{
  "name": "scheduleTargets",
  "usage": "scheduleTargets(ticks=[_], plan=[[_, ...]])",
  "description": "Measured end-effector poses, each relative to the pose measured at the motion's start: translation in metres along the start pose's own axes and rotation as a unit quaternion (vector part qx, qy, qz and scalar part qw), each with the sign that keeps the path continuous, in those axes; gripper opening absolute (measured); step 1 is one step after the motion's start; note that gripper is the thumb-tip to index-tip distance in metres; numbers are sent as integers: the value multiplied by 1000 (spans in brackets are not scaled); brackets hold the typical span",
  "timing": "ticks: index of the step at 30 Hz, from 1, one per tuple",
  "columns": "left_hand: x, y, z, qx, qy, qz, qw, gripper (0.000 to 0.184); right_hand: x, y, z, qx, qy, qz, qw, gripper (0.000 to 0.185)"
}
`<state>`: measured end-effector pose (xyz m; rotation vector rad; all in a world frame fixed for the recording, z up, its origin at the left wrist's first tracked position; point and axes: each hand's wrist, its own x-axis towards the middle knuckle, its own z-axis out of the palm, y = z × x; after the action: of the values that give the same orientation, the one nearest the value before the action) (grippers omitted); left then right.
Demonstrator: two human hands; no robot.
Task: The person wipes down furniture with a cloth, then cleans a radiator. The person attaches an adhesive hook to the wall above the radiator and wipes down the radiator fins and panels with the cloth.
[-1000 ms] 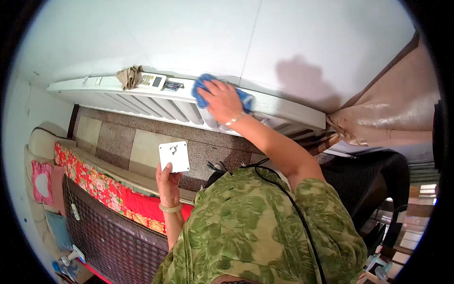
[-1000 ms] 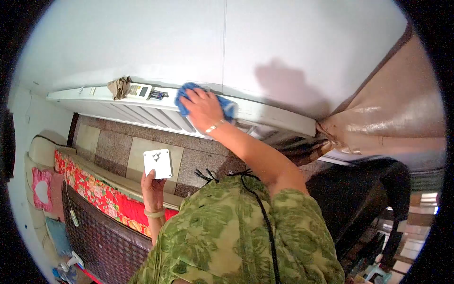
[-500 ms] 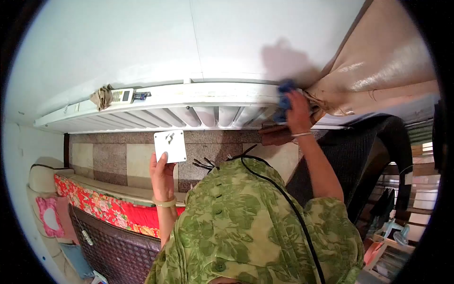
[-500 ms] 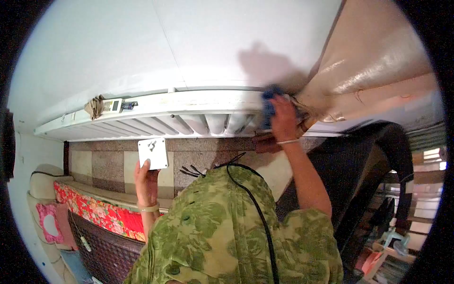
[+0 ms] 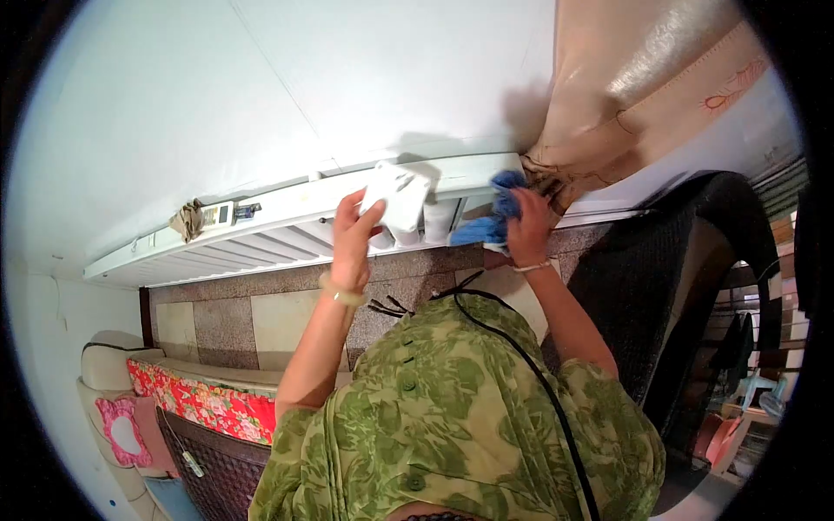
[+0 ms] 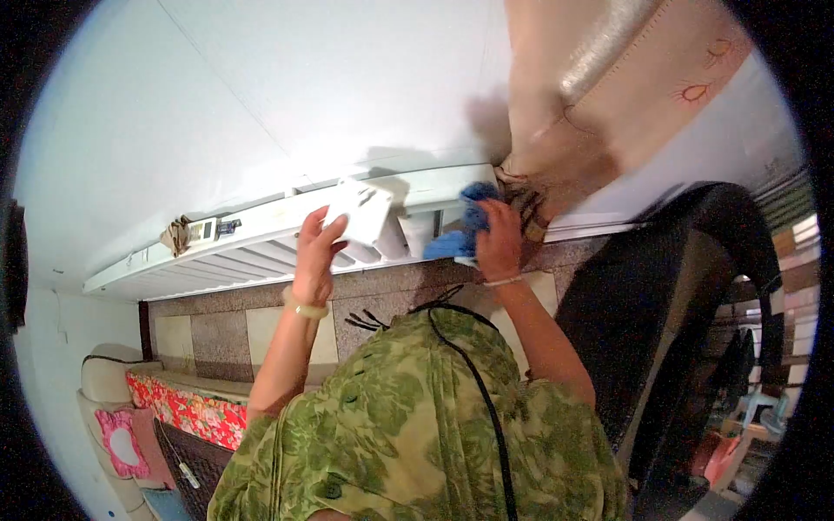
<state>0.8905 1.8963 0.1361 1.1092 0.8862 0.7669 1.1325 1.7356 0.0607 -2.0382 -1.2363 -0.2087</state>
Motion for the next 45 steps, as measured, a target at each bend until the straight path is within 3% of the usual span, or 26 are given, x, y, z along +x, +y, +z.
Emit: scheduleTargets(ticks=[2,4,10,12,14,15,17,18,19,20,24,27,31,33,35,37,38,40,42,45], plan=[[21,-15,31,-38,-45,-32,998,40,-34,28,-1,-6,-5,52,999,41],[36,-29,68,-64,-53,-54,995,40,-60,51,10,60,-106,168,978,35],[48,-61,135,-12,-2,1,1000,34,-76,16,-1,183,-204,160,948,32],[47,-53,140,8,25,22,999,33,-81,23,4,198,-182,134,954,31],[48,-43,141,162,-1,28,986,38,-78,26,0,224,-194,167,940,34],[55,-50,140,267,3,85,960,43,-75,28,-3,225,-195,164,941,34],[53,-42,143,296,-9,92,951,44,-65,26,-5,330,-65,207,919,39],[53,-38,143,325,-20,98,941,44,-56,25,-7,337,-73,199,917,39],[60,-53,144,418,12,156,895,43,-44,25,-8,367,-86,218,900,39],[57,-67,148,386,94,229,889,45,-31,23,-6,396,-103,235,881,40],[44,-52,150,387,41,171,905,44,-2,15,-5,452,-99,203,863,39],[28,-33,135,377,86,204,899,45,2,11,-10,449,-87,226,860,43],[25,-21,44,335,161,189,909,45,-29,38,-3,451,-104,267,845,44],[28,-8,-28,328,259,138,898,43,-49,53,0,430,-223,265,834,44],[38,-2,-113,354,409,168,824,50,-58,36,2,423,-231,246,841,42],[37,27,-181,361,479,157,785,71,-57,6,5,426,-237,221,845,37],[32,45,-200,442,508,143,725,79,-54,-6,9,427,-236,220,845,37],[41,63,-243,426,526,127,725,83,-44,-32,15,408,-288,159,852,34],[51,70,-278,552,528,92,639,86,-31,-62,14,361,-305,133,871,33],[78,60,-331,574,454,79,677,67,-33,-74,29,359,-328,122,865,33]])
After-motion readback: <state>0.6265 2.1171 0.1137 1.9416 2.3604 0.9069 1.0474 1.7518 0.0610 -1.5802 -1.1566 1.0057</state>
